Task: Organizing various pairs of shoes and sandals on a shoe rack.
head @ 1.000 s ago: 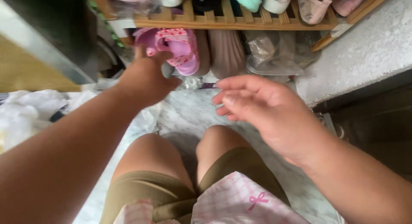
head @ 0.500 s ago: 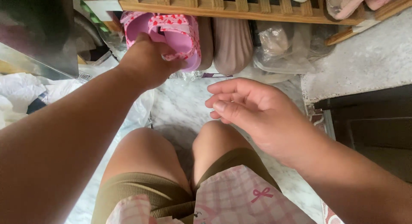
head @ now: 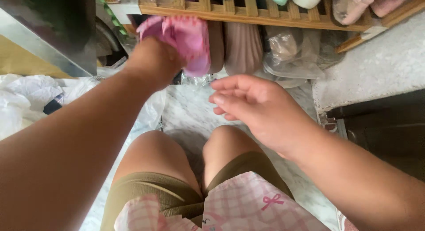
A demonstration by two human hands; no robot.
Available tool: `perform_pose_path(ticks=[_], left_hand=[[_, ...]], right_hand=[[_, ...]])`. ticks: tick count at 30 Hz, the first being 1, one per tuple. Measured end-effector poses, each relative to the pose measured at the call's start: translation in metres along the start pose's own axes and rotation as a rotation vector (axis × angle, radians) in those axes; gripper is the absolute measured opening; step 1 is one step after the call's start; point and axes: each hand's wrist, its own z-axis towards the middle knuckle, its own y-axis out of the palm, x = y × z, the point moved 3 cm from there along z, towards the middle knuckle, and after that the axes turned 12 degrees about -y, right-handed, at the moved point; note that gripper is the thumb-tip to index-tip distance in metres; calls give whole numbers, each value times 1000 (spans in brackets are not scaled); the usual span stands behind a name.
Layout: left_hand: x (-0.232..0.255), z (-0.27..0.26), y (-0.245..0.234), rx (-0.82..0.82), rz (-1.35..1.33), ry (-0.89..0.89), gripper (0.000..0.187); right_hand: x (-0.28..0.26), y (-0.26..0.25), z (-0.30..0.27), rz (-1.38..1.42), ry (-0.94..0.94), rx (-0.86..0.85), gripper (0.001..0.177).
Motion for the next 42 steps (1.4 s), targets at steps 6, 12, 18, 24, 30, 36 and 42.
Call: perform_pose_path(ticks=[6,12,18,24,30,36,42], left_hand=[[17,-48,42,119,277,264,34],[21,-108,-15,204,24,46,28],[23,-169,-43,168,-35,16,21],[1,-242,-60,241,-87,-87,15],[-39,-322,-69,299,-72,-321,13],[-94,-374,-42,278,-18,-459,14],[-144,-417,26,130,-12,-634,19]], right_hand=[[-3,-4,-17,-39,-19,12,39],[2,15,-16,-19,-59,-48,37],[-14,47,-18,-222,-68,-106,38],[-5,96,-28,-180,-186,-327,40],[-9,166,-46,-263,-341,-627,42],[-28,219,-67,-406,-269,-813,50],[-26,247,-65,-375,-406,-923,49]])
